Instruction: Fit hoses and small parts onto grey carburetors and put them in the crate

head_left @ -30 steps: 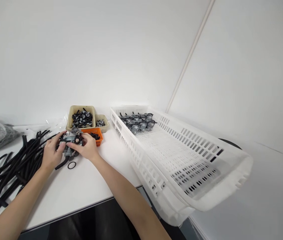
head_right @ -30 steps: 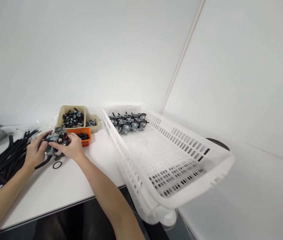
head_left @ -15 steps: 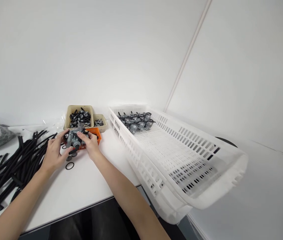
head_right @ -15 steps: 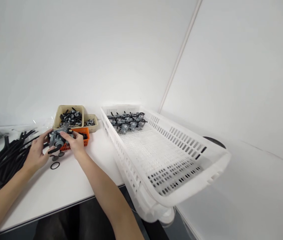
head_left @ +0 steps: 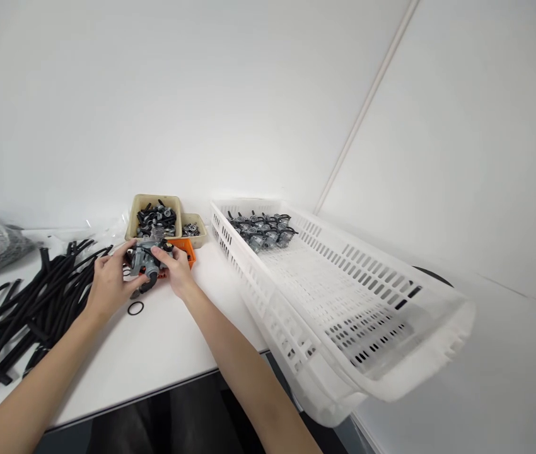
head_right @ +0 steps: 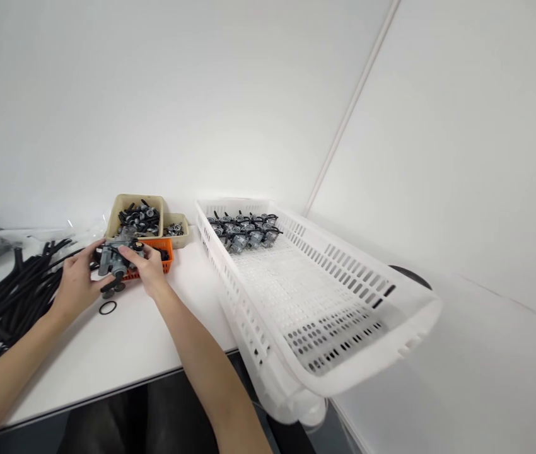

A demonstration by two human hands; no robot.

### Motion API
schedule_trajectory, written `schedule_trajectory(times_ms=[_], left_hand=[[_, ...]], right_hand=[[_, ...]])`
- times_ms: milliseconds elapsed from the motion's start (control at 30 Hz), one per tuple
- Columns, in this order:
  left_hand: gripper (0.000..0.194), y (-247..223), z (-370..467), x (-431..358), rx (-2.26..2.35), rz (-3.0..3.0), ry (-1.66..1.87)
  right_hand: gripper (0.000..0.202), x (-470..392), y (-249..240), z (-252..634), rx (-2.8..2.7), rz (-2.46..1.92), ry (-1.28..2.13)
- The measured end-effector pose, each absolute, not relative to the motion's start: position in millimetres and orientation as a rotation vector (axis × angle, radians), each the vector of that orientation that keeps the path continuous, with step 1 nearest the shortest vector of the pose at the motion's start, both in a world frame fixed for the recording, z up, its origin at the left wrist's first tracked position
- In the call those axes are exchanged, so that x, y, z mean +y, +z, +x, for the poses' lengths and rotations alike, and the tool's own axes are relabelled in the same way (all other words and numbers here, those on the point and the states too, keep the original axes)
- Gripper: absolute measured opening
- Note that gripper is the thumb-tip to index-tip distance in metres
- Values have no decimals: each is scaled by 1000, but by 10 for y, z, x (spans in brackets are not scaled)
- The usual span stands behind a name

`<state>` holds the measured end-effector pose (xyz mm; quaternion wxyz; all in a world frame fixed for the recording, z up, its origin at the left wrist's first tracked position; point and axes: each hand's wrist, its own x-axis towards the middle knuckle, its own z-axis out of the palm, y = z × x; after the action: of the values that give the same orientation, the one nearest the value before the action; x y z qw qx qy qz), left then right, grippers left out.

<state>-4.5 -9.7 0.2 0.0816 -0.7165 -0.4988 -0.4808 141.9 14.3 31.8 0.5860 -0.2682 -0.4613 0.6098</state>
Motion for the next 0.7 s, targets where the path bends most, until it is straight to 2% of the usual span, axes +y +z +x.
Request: schedule_trajectory(times_ms=[467, 700], left_hand=[[67, -104, -67, -9, -1438, -2114, -1422], [63, -151, -87, 5, -1433, -2063, -1416]], right_hand=[[42, 113, 318, 1481, -1457, -603, 1059], [43, 111, 291, 1477, -1481, -598, 1020]])
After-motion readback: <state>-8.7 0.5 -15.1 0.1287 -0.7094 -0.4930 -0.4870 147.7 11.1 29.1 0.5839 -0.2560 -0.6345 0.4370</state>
